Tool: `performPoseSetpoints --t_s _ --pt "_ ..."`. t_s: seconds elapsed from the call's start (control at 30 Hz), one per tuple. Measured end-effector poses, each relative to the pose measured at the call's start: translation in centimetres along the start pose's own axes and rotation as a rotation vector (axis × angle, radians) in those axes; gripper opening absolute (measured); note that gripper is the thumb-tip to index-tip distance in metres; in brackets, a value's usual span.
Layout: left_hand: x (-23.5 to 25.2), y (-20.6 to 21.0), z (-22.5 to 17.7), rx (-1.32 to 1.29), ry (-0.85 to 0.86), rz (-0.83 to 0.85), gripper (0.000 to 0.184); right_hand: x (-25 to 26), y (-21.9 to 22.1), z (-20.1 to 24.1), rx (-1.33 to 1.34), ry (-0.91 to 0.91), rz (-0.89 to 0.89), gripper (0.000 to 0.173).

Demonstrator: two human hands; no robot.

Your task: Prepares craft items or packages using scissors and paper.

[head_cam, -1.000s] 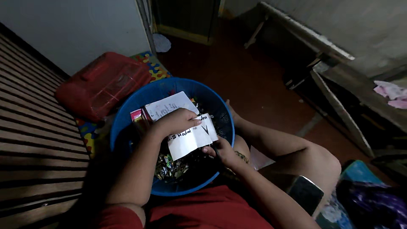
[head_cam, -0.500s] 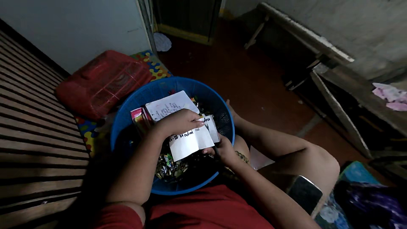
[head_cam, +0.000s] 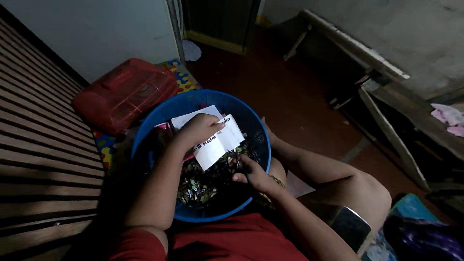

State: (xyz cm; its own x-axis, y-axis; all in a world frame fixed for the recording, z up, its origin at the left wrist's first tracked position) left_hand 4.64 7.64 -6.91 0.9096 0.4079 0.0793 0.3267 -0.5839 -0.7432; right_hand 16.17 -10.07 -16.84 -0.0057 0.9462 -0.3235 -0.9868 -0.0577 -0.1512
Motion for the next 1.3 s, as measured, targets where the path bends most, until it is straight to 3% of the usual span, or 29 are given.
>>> performPoseSetpoints --t_s 0.13,0.47,0.93,1.3 --pt "-0.3 1.5 -0.8 -0.027 0.053 -0.001 0.040 0.0 -0.2 -0.1 -0.042 0.009 -0.034 0.069" --pt "0.0 1.2 -0.8 -0.048 0.041 0.174 0.040 -0.3 -0.1 0.2 -0.024 -0.014 0.047 0.072" --pt "-0.1 0.7 -0.3 -0.116 0.015 0.138 0.039 0.1 -0.2 -0.4 0.164 -0.007 0.151 0.070" --pt "0.1 1.5 -0.7 -0.090 0.013 0.134 0.041 0.0 -0.1 -0.2 0.042 -0.003 0.091 0.063"
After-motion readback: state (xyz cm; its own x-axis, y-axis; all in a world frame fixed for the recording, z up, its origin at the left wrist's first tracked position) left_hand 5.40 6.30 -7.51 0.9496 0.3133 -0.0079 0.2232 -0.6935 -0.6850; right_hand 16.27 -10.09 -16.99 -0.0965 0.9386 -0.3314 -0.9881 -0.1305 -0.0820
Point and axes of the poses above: each hand's wrist, its own x-axis towards the middle knuckle, its own y-axis out of the palm, z = x × y, the point moved 5 cm from there along x, towards the middle knuckle, and after that the axes turned 14 degrees about y, right-handed, at the moved point
